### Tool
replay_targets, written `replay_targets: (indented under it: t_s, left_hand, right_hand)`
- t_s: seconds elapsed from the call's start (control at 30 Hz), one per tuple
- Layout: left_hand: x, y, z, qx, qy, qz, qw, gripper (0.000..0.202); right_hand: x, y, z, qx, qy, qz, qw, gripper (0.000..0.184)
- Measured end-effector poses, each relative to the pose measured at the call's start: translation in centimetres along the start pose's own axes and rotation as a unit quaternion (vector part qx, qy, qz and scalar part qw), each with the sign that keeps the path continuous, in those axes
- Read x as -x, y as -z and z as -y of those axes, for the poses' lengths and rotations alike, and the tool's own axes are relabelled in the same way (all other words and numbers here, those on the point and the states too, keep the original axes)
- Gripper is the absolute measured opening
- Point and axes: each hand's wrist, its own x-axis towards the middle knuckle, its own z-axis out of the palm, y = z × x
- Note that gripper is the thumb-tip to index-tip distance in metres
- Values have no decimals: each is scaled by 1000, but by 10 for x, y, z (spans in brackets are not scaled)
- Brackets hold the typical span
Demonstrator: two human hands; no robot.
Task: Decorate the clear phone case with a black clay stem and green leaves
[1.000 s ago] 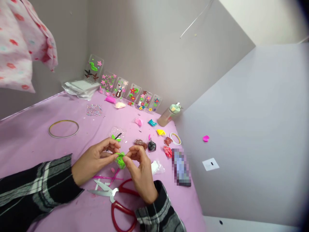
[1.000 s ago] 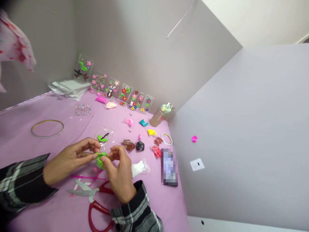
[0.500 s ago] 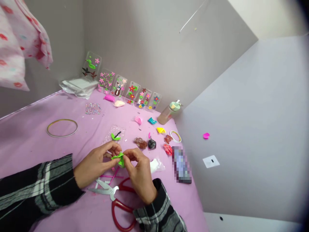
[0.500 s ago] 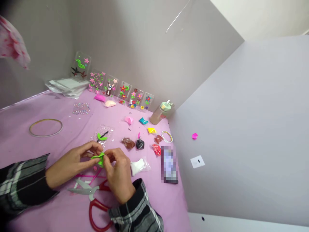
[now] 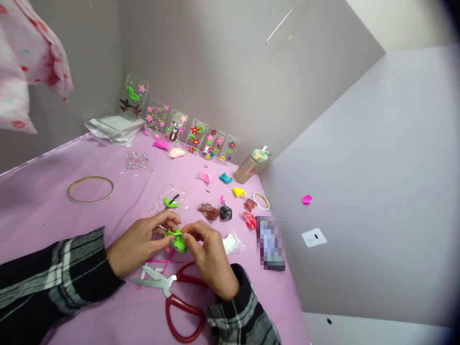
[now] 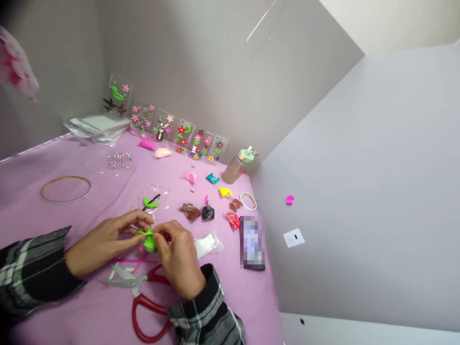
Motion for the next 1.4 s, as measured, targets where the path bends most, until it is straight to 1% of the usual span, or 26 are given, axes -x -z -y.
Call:
replay_targets:
  t_s: [0.03,0.1,0.13,0.23,0.3,0.33,0.4,0.47,0.5,0.57,0.6,0.67,0.73,0.8,0.87,0.93,1.0,1.07,1.17,1.27,1.4]
  left_hand:
    - [0,1,1,7,4,10,1000,28]
    - [-1,3,2,25,14,35,999,29]
    - [-1,5,3,35,19,52,998,30]
    - [-3,11,5,62,28,117,991,40]
    - [-5,14,5,70,27,146,986,44]
    - [-6,15,4,71,26,146,986,44]
    - [-7,15,3,71,22,118,990,41]
    - [-6,15,2,68,15,72,995,39]
    - [-5,14,2,56,2,45,997,38]
    - [-2,14,2,4,-63,-14,998,29]
    - [-1,13,2,-33,-109,-39,993,23]
    - [2,12,5,-109,-198,-74,971,18]
    - [4,9,9,-175,-253,-80,948,20]
    - [4,6,13,-242,-282,-74,926,25]
    - [4,3,18,-292,-291,-73,908,31]
    - [4,2,21,-307,-290,-78,903,35]
    - [5,2,23,-287,-289,-76,910,37]
    - [6,4,22,-245,-279,-77,925,36]
    - [8,6,17,-188,-255,-102,943,26]
    - [8,5,11,-167,-263,-129,941,17]
    - [4,4,7,-202,-289,-160,922,20]
  right_hand:
    - [0,2,1,-15,-9,8,1000,15]
    - [0,6,3,-88,-49,42,994,15]
    - [-1,8,5,-139,-78,69,985,20]
    - [-2,14,8,-266,-151,143,941,40]
    - [-4,16,8,-300,-168,153,926,46]
    - [-6,15,7,-307,-171,146,925,48]
    - [-9,13,5,-306,-168,107,931,49]
    - [-11,9,1,-292,-157,55,942,47]
    - [-12,7,0,-284,-150,30,947,45]
    - [-13,2,-2,-273,-141,-8,952,38]
    - [-13,0,-2,-269,-138,-18,953,35]
    - [-13,-3,-2,-264,-133,-30,955,29]
    - [-12,-5,-2,-261,-130,-36,956,26]
    - [-11,-7,-1,-259,-129,-44,956,26]
    - [-11,-8,-2,-258,-130,-53,956,27]
    - [-12,-8,-1,-258,-130,-64,955,26]
    - [-12,-7,-1,-259,-126,-76,955,24]
    - [-13,-5,0,-260,-122,-87,954,22]
    - [-13,-5,1,-264,-116,-94,953,21]
    - [-11,-11,2,-272,-111,-89,952,22]
    - [-7,-23,0,-298,-95,-71,947,20]
